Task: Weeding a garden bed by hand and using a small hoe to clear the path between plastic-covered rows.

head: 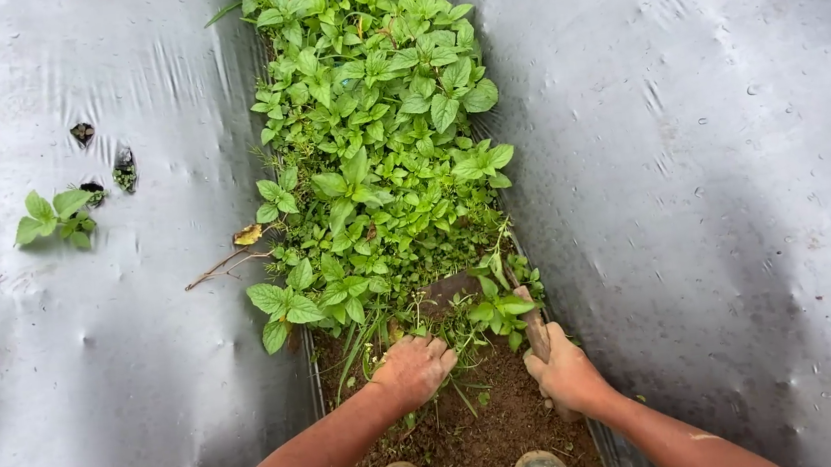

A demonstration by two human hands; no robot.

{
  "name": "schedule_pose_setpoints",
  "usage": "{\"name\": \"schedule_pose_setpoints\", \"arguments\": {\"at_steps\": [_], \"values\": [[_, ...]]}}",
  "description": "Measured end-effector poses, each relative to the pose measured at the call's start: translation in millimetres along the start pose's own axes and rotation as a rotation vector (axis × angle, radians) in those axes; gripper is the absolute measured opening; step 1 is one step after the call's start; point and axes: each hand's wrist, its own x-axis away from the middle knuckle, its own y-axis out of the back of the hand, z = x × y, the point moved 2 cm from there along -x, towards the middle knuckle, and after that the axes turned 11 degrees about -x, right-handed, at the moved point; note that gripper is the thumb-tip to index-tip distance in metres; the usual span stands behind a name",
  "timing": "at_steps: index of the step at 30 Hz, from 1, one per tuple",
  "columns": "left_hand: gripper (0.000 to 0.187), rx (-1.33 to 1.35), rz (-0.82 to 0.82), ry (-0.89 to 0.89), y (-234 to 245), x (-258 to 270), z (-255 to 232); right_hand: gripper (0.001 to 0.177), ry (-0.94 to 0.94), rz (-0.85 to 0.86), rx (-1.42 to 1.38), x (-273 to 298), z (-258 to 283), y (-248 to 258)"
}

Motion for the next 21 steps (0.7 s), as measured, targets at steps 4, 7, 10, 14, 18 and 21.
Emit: {"name": "schedule_pose_setpoints", "arguments": {"at_steps": [4, 7, 10, 14, 18, 21], "values": [[0.024, -0.024, -0.083, 0.009, -15.6, 0.8, -4.6, 0.023, 0.087, -0.074, -0.034, -20.2, 0.3, 7.4], [0.011, -0.043, -0.180, 0.052, -11.1, 6.1, -1.8, 0.029, 0.208, -0.159, -0.104, -35.0, -5.8, 2.2], [0.019, 0.016, -0.110, 0.043, -11.6, 7.6, -0.1, 0.023, 0.087, -0.129, -0.083, -10.6, -20.2, -5.6], [0.025, -0.012, -0.036, 0.013, -22.0, 4.8, 3.5, 0.016, -0.008, -0.080, 0.064, 1.4, -1.3, -0.7], [0.032, 0.005, 0.016, 0.013, -27.0, 0.7, -2.5, 0.022, 0.059, -0.142, -0.149, 6.0, 9.1, -6.2], [0.037, -0.007, -0.065, 0.090, -33.5, -7.8, 7.1, 0.044, -0.037, -0.116, -0.076, 13.0, -7.9, -9.5]]}}
